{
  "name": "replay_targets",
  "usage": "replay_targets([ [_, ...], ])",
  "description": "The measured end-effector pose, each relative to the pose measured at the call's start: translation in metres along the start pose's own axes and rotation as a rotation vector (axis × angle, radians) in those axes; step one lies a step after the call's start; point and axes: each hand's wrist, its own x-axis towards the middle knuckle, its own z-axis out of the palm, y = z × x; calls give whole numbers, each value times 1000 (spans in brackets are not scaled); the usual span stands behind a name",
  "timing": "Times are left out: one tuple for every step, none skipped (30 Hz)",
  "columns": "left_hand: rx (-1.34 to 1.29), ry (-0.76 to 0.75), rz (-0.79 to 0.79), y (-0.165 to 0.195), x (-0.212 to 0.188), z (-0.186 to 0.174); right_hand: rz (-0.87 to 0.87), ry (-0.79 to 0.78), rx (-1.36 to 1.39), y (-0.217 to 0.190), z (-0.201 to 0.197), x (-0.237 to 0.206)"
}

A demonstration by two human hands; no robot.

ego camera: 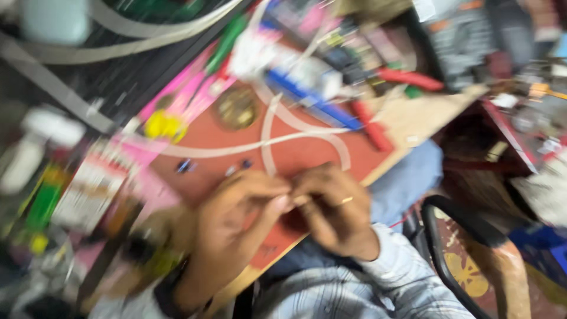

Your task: The person holds a white cable and repeatedly twists and adjusts its exposed end with both hands. The person occasionally picks up a small metallic component from the workbench and places it near the cable end, then continues twisting the cable.

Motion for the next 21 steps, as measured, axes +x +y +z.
replay_targets([
  [-15, 14, -26, -3, -1, -1, -17, 2, 25, 0, 0, 2],
  [46, 26, 19, -7, -2, -3, -18, 0, 43, -1, -2, 3],
  [106, 44, 62, -11, -2, -5, -16, -4, 65, -2, -3, 4],
  [75, 14, 45, -17, -1, -10, -19, -1, 83, -2, -4, 5],
  [47, -10, 21, -23, 0, -17, -19, -1, 109, -3, -4, 4],
  [21, -31, -7, -29, 1, -23, -18, -2, 139, -5, -3, 3],
  [21, -68, 51, -37, 1, -30, -33, 11, 127, -6, -2, 2],
  [19, -101, 106, -45, 1, -38, -47, 19, 119, -7, 0, 0],
  [18, -129, 161, -53, -3, -46, -61, 25, 116, -7, 2, -3],
  [42, -106, 139, -61, -8, -54, -58, 6, 103, -7, 3, -6],
  [69, -80, 119, -69, -15, -62, -58, -14, 92, -6, 5, -9],
  [99, -54, 104, -75, -21, -68, -62, -33, 81, -5, 4, -12],
  [141, -23, 130, -85, -27, -78, -80, -30, 75, -3, 7, -14],
  [182, 7, 158, -98, -30, -86, -99, -26, 67, -1, 9, -16],
  [220, 34, 187, -111, -30, -96, -116, -22, 55, 0, 11, -18],
  [255, -19, 171, -121, -24, -111, -105, -20, 59, 2, 14, -20],
  [297, -33, 160, -133, -14, -123, -96, -21, 65, 4, 16, -23],
  [353, -32, 138, -141, -8, -133, -85, -21, 73, 6, 18, -25],
  [421, 11, 93, -147, -4, -142, -92, -7, 82, 8, 21, -27],
  [495, 60, 52, -152, 0, -148, -98, 7, 94, 10, 24, -30],
  [556, 103, 10, -154, 4, -152, -98, 8, 107, 13, 25, -33],
])
